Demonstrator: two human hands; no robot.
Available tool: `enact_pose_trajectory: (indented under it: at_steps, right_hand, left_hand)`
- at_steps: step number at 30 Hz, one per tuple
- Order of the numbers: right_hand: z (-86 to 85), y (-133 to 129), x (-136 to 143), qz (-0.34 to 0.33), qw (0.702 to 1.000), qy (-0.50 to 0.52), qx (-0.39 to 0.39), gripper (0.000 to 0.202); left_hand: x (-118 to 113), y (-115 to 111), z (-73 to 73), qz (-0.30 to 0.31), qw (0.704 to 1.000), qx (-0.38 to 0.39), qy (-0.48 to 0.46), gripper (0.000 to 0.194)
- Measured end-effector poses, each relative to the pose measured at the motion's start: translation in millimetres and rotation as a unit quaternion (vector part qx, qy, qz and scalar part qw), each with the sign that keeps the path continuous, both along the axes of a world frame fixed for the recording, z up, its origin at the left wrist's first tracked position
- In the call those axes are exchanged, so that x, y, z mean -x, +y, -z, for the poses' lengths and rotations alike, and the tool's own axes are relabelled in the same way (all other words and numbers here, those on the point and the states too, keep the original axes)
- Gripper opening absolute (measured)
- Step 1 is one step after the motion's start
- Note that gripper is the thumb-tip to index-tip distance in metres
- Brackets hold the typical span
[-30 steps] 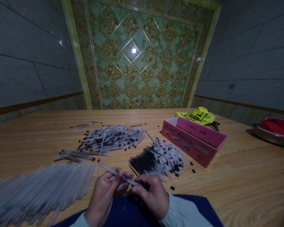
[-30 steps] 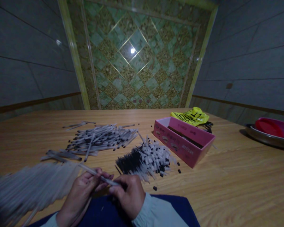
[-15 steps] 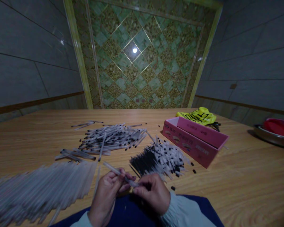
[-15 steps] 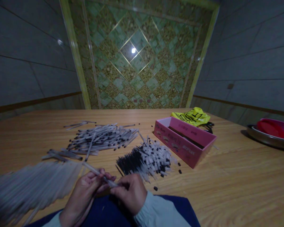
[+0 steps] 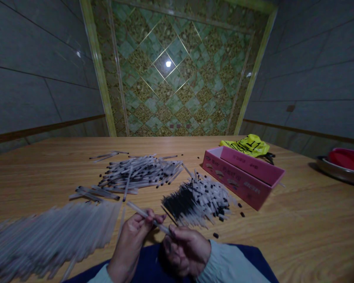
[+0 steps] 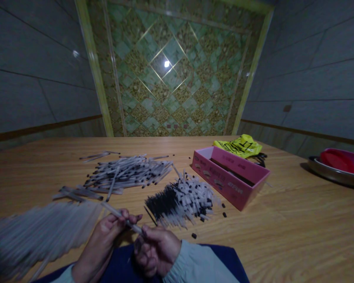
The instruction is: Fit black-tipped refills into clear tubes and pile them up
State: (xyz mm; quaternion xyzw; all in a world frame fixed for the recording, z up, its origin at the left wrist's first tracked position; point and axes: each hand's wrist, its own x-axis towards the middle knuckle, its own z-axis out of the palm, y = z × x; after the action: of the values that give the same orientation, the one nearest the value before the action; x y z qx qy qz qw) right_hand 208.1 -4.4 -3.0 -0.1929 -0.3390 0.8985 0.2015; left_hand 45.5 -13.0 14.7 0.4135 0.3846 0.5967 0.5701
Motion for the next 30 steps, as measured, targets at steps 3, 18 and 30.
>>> enact_pose_trajectory:
  at_steps: [3, 18, 30]
  right_hand:
    - [0.1, -1.3, 1.1, 0.056, 0.998, 0.006, -0.031, 0.037]
    - [-9.9, -10.5, 5.8, 0.174, 0.929, -0.182, -0.27, 0.064]
    - [-3.1, -3.7, -3.3, -0.02, 0.997, 0.076, -0.023, 0.036]
  left_hand:
    - [-0.3, 0.5, -0.7, -0.03, 0.999, 0.015, 0.025, 0.025]
    - [1.0, 0.0, -1.9, 0.006, 0.999, 0.01, -0.034, 0.021]
    - [-0.2, -4.8, -4.8, 0.049, 0.999, -0.008, -0.021, 0.022]
